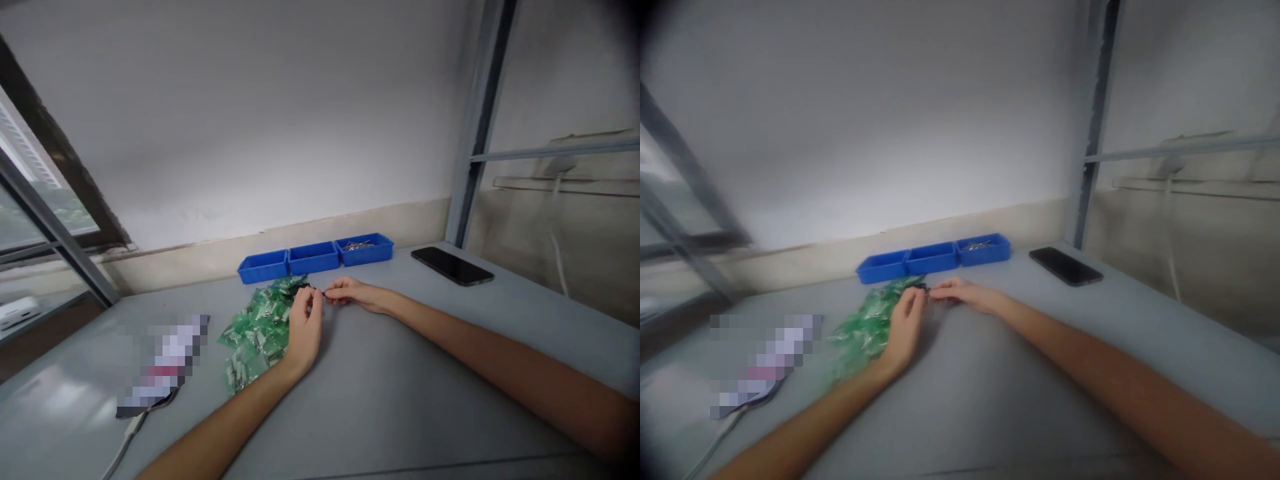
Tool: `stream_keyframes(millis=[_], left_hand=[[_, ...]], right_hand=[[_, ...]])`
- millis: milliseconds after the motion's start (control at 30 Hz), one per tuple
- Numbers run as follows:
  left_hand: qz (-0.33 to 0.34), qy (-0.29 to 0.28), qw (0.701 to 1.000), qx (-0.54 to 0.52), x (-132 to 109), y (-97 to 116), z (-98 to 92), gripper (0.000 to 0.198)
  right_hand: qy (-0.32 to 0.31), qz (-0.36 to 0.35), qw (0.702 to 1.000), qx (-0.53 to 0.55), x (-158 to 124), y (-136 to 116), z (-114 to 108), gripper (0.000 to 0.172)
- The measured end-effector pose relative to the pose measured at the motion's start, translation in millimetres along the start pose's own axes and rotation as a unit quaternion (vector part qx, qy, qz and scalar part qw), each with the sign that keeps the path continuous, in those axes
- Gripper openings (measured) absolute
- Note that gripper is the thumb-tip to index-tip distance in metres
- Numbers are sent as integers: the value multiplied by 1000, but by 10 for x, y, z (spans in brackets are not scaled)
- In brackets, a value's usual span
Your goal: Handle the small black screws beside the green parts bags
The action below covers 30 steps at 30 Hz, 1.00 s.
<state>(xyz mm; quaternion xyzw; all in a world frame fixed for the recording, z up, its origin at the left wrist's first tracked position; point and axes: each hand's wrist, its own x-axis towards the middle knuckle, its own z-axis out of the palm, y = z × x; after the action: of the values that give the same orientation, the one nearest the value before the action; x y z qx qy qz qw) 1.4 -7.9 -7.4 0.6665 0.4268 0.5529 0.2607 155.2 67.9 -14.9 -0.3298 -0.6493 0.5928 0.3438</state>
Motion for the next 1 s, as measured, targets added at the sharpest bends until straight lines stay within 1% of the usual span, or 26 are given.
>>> stream_keyframes(millis=[100,233,333,533,633,767,900,1000], left_hand=[[17,-12,1000,12,-10,10,1,21],[30,-44,997,64,-22,9,0,20],[30,-57,995,76,-21,6,-3,19],[29,-45,996,67,-24,24,-9,21],[18,-35,997,60,-24,30,-7,22],[16,-41,997,56,-27,19,-6,21],[22,-34,997,58,-26,-13,-6,19],[31,-49,996,65,-18,-38,-3,17]], right_hand=[[22,-12,999,30,-9,-20,11,26],[26,-15,998,49,-23,-43,37,29],[23,-19,998,56,-19,-34,39,29],[30,-14,996,84,-11,-29,21,28],[57,-4,990,130,0,-46,14,26],[96,6,980,176,10,-63,22,23],[98,17,976,196,16,-65,13,18],[88,19,974,208,21,-56,-16,16]])
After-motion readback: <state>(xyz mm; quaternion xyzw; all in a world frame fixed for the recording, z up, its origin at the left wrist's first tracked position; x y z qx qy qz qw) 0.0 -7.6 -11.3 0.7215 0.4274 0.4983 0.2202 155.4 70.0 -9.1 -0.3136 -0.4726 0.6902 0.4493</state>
